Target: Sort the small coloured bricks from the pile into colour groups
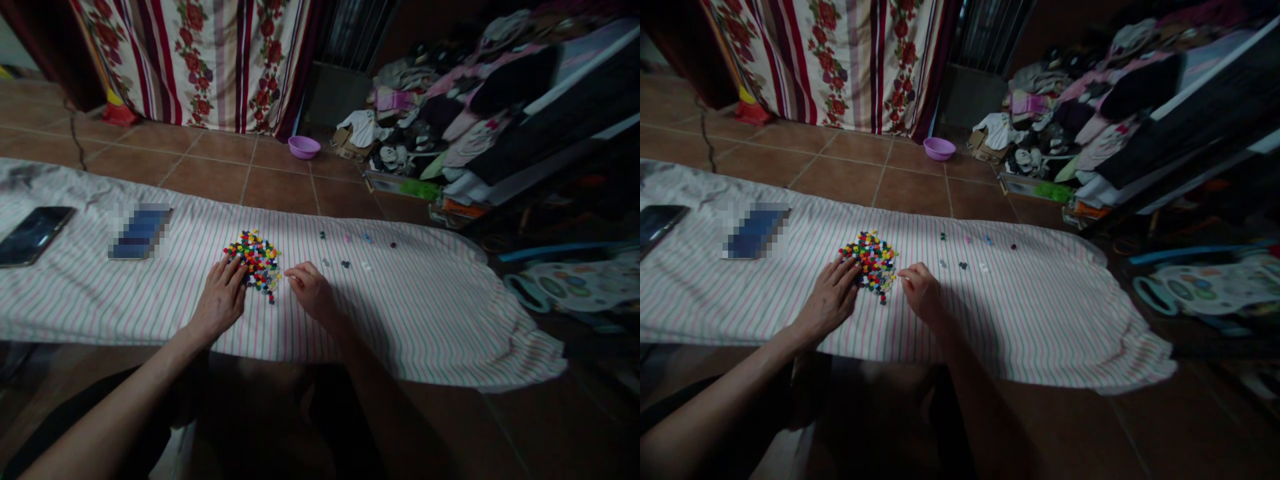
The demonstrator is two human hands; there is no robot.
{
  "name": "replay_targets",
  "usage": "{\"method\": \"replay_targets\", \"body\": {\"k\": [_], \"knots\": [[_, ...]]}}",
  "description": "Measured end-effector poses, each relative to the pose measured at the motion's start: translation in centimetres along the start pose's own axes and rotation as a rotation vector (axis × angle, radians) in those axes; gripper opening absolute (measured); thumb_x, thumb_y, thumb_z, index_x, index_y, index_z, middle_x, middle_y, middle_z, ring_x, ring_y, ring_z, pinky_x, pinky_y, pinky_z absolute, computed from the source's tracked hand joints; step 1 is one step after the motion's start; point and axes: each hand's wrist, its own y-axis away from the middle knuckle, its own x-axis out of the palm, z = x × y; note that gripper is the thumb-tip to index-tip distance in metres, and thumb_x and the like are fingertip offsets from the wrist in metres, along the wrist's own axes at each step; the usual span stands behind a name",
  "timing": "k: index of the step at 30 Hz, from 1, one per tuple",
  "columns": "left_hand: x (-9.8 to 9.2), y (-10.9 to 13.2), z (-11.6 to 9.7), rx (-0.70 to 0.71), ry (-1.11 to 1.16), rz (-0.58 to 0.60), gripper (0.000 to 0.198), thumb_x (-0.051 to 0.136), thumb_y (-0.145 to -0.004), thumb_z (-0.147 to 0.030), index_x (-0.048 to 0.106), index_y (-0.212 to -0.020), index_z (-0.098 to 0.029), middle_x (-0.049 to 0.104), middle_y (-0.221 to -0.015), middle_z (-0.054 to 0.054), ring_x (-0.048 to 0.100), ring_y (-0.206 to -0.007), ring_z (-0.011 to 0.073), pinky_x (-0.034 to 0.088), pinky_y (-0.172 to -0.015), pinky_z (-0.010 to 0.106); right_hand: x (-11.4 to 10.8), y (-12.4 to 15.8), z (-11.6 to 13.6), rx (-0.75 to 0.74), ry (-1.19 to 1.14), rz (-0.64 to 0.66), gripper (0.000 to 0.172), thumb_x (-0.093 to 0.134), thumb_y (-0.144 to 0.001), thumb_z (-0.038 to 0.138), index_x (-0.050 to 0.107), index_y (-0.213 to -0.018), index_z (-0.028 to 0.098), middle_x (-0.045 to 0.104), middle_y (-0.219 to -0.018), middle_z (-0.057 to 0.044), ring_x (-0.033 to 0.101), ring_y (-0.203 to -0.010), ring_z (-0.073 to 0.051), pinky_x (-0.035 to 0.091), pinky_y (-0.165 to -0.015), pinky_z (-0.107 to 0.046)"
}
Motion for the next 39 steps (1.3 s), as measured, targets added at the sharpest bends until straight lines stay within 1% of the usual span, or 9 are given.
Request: {"method": "replay_targets", "body": {"k": [3, 7, 11, 17, 23, 25, 28, 32, 39], "knots": [[-0.2, 0.1, 0.2, -0.01, 0.013, -0.02, 0.042, 0.038, -0.093, -0.019, 0.041, -0.135, -0.017, 0.046, -0.14, 0.017, 0.026, -0.142, 0.0314, 0.035, -0.108, 0.057, 0.7, 0.0, 1.1, -0.027, -0.028, 0.084, 0.021, 0.054, -0.085, 0.015, 0.07, -0.097, 0.021, 0.058, -0.094, -0.004, 0.059, -0.081, -0.013, 0.05, -0.072, -0.024], [-0.2, 0.1, 0.6, -0.018, 0.008, -0.037, 0.042, 0.038, -0.093, -0.017, 0.041, -0.134, -0.016, 0.045, -0.139, 0.02, 0.026, -0.142, 0.0328, 0.036, -0.108, 0.057, 1.4, -0.2, 2.2, -0.049, -0.021, 0.144, 0.022, 0.056, -0.086, 0.018, 0.071, -0.102, 0.022, 0.057, -0.1, -0.005, 0.059, -0.083, -0.013, 0.051, -0.077, -0.026], [0.1, 0.3, 1.0, -0.04, 0.014, -0.079, 0.044, 0.038, -0.092, -0.015, 0.039, -0.136, -0.015, 0.044, -0.14, 0.02, 0.026, -0.142, 0.0332, 0.036, -0.108, 0.058, 2.1, -0.5, 2.8, -0.079, 0.003, 0.203, 0.024, 0.056, -0.088, 0.019, 0.07, -0.106, 0.023, 0.057, -0.101, -0.005, 0.059, -0.085, -0.013, 0.051, -0.081, -0.028], [0.3, 0.2, 1.3, -0.074, 0.02, -0.056, 0.036, 0.039, -0.091, -0.016, 0.05, -0.125, -0.012, 0.05, -0.135, 0.02, 0.033, -0.138, 0.0326, 0.038, -0.107, 0.056, 2.6, -1.0, 2.8, -0.053, -0.035, 0.174, 0.017, 0.056, -0.087, 0.016, 0.071, -0.094, 0.02, 0.056, -0.098, -0.005, 0.059, -0.084, -0.014, 0.052, -0.08, -0.028], [0.5, -0.3, 1.5, -0.064, 0.084, -0.017, 0.036, 0.037, -0.091, -0.016, 0.054, -0.123, -0.012, 0.054, -0.133, 0.018, 0.043, -0.132, 0.0291, 0.041, -0.107, 0.053, 2.7, -1.4, 2.8, -0.01, -0.054, 0.178, 0.021, 0.051, -0.09, 0.016, 0.071, -0.091, 0.02, 0.056, -0.096, -0.005, 0.06, -0.085, -0.014, 0.051, -0.083, -0.029], [0.6, -0.4, 1.6, -0.061, 0.112, -0.002, 0.037, 0.037, -0.091, -0.016, 0.055, -0.123, -0.014, 0.055, -0.133, 0.017, 0.044, -0.131, 0.0284, 0.042, -0.107, 0.053, 2.8, -1.5, 2.8, -0.01, -0.053, 0.165, 0.021, 0.051, -0.09, 0.015, 0.071, -0.091, 0.021, 0.055, -0.096, -0.005, 0.06, -0.085, -0.014, 0.051, -0.082, -0.028], [0.7, -0.5, 1.7, -0.065, 0.163, -0.004, 0.037, 0.036, -0.091, -0.016, 0.056, -0.123, -0.016, 0.055, -0.134, 0.014, 0.044, -0.132, 0.0269, 0.042, -0.107, 0.052, 2.9, -1.6, 2.9, -0.039, -0.053, 0.16, 0.023, 0.05, -0.089, 0.012, 0.071, -0.092, 0.022, 0.055, -0.096, -0.005, 0.059, -0.086, -0.014, 0.051, -0.083, -0.028], [0.7, -0.5, 1.7, -0.079, 0.217, -0.008, 0.039, 0.037, -0.091, -0.017, 0.054, -0.125, -0.016, 0.053, -0.136, 0.015, 0.044, -0.133, 0.0255, 0.042, -0.108, 0.05, 3.0, -1.7, 3.3, -0.091, -0.053, 0.169, 0.024, 0.051, -0.088, 0.01, 0.071, -0.091, 0.021, 0.055, -0.096, -0.005, 0.059, -0.09, -0.016, 0.051, -0.084, -0.03], [0.4, -1.0, 1.6, -0.114, 0.311, 0.026, 0.045, 0.038, -0.088, -0.014, 0.051, -0.131, -0.017, 0.052, -0.138, 0.013, 0.047, -0.131, 0.0238, 0.044, -0.107, 0.048, 2.9, -1.9, 4.1, -0.143, -0.038, 0.235, 0.014, 0.057, -0.086, 0.013, 0.068, -0.091, 0.021, 0.053, -0.094, -0.004, 0.057, -0.09, -0.016, 0.05, -0.083, -0.03]]}}
